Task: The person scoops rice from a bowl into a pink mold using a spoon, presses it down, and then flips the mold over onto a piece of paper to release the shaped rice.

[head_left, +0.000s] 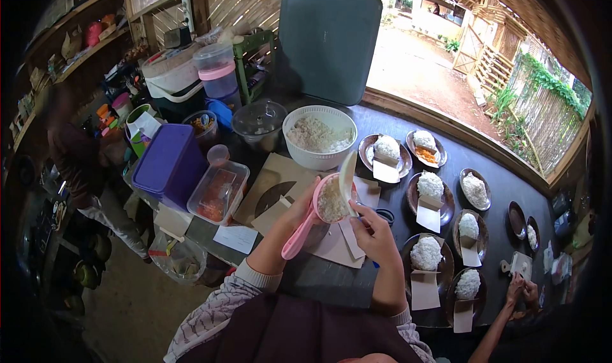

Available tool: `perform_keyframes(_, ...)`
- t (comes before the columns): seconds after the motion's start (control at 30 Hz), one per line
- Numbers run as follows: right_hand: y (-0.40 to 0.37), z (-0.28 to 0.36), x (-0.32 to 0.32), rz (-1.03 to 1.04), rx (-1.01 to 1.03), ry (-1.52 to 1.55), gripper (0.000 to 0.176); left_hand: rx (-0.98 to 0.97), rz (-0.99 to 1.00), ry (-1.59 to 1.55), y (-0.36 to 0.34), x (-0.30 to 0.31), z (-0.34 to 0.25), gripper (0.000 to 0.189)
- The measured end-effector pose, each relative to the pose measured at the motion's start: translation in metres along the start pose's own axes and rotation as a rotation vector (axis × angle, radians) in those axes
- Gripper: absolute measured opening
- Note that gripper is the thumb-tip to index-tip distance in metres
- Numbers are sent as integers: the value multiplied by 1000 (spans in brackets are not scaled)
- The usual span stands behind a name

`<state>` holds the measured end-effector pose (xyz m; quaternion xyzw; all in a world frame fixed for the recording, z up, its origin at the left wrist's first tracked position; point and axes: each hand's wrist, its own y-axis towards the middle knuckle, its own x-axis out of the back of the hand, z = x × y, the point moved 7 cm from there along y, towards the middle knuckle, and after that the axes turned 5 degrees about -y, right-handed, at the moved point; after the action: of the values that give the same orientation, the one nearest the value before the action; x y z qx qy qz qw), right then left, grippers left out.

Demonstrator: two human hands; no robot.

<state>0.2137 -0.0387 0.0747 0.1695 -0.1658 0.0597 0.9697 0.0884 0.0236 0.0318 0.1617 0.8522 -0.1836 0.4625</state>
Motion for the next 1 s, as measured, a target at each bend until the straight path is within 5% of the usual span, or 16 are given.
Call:
perform_keyframes(0.07, -2, 0, 8, 10, -92, 201, 33, 80, 210, 56, 8, 8, 9, 57)
perform_keyframes(0.2, -5, -1, 23, -51, -201, 483, 36, 95, 171, -6, 12, 15, 8, 55)
perform_keyframes(0.37, -3, -8, 19, -81, -186, 24, 31, -3, 189, 160, 9, 12, -3, 53)
perform_keyframes(0.43, -3, 0, 8, -25, 25, -205, 28, -25, 148, 209, 14, 19, -1, 53)
perform_keyframes(0.77, 0, -7, 8, -52, -27, -226, 29, -90, 134, 330, 10, 17, -7, 51)
perform_keyframes(1.0, -3, -19, 17, 8, -246, -198, 29, -117, 216, 194, 6, -2, -14, 55)
